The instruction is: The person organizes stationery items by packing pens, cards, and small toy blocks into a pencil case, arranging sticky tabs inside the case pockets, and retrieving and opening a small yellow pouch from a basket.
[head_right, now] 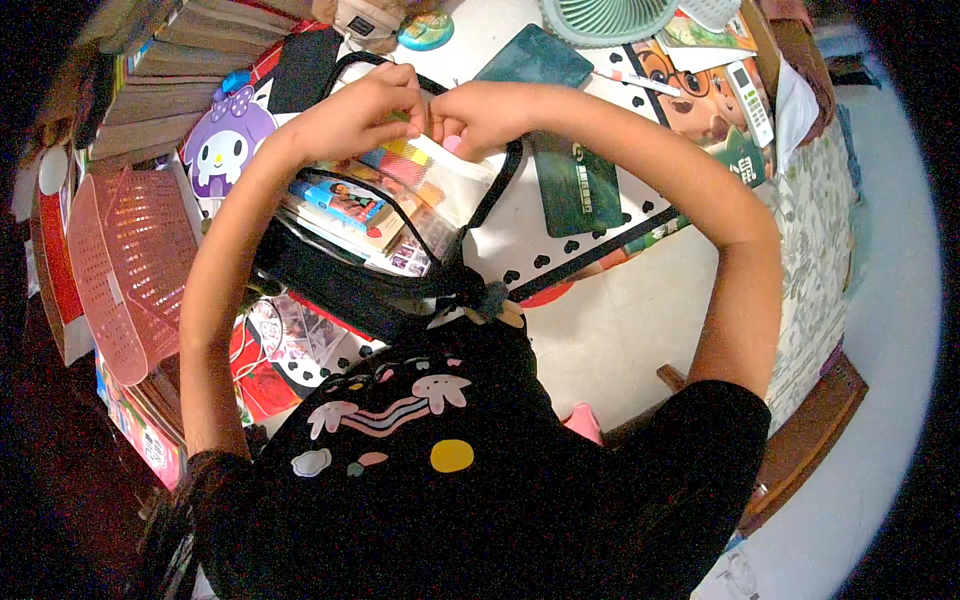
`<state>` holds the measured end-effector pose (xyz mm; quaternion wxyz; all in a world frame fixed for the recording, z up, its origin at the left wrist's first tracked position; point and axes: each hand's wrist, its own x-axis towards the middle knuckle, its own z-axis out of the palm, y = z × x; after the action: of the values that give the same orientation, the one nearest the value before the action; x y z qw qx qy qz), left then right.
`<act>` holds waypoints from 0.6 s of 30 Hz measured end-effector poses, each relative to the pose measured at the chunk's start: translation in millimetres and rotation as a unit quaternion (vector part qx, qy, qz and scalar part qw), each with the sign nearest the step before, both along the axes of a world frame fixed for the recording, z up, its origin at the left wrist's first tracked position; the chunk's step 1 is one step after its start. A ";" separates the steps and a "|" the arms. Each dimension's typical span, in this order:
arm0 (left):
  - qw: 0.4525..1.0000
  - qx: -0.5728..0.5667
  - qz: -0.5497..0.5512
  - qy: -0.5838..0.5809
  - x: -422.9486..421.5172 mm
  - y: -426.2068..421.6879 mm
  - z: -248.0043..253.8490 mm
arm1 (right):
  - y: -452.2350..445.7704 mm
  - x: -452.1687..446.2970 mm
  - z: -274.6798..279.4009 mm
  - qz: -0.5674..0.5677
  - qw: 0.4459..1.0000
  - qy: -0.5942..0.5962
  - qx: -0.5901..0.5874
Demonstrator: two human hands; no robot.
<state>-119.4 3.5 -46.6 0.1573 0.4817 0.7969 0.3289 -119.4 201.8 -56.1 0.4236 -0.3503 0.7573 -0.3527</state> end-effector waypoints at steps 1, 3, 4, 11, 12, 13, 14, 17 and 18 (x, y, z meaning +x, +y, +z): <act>1.000 0.006 -0.001 0.000 0.3 0.0 -1.4 | -0.2 -1.6 4.1 0.015 1.000 0.006 0.018; 1.000 0.012 0.001 0.001 0.2 -0.6 -2.4 | -0.7 -3.4 6.4 0.031 0.999 0.012 0.037; 1.000 0.017 -0.002 -0.003 0.0 -0.7 -2.4 | -0.4 -4.7 5.6 0.022 0.999 -0.044 0.018; 0.999 0.032 -0.007 0.003 -0.3 -2.2 -8.4 | -9.5 -11.3 4.9 0.073 0.977 -0.198 0.041; 0.999 0.031 -0.004 0.004 0.5 -1.7 -7.4 | -9.8 -10.7 6.3 0.060 0.981 -0.178 0.039; 1.000 0.030 -0.003 0.002 1.3 -1.0 -6.5 | -8.1 -10.9 6.4 0.053 0.987 -0.152 0.028; 1.000 0.028 -0.001 0.002 0.8 -1.2 -4.8 | -6.4 -11.6 5.0 0.060 0.987 -0.149 0.026; 0.999 0.030 -0.026 0.021 -2.0 -0.3 -7.3 | 2.5 -14.1 -10.7 0.034 0.993 -0.106 0.049; 0.998 0.059 -0.024 0.025 -3.5 2.3 -18.1 | 4.8 -18.4 -16.4 0.081 0.995 -0.046 0.041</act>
<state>-122.8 5.8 -64.7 0.1165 0.5174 0.7680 0.3590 -137.8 206.7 -72.4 0.4995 -0.3760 0.7199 -0.3015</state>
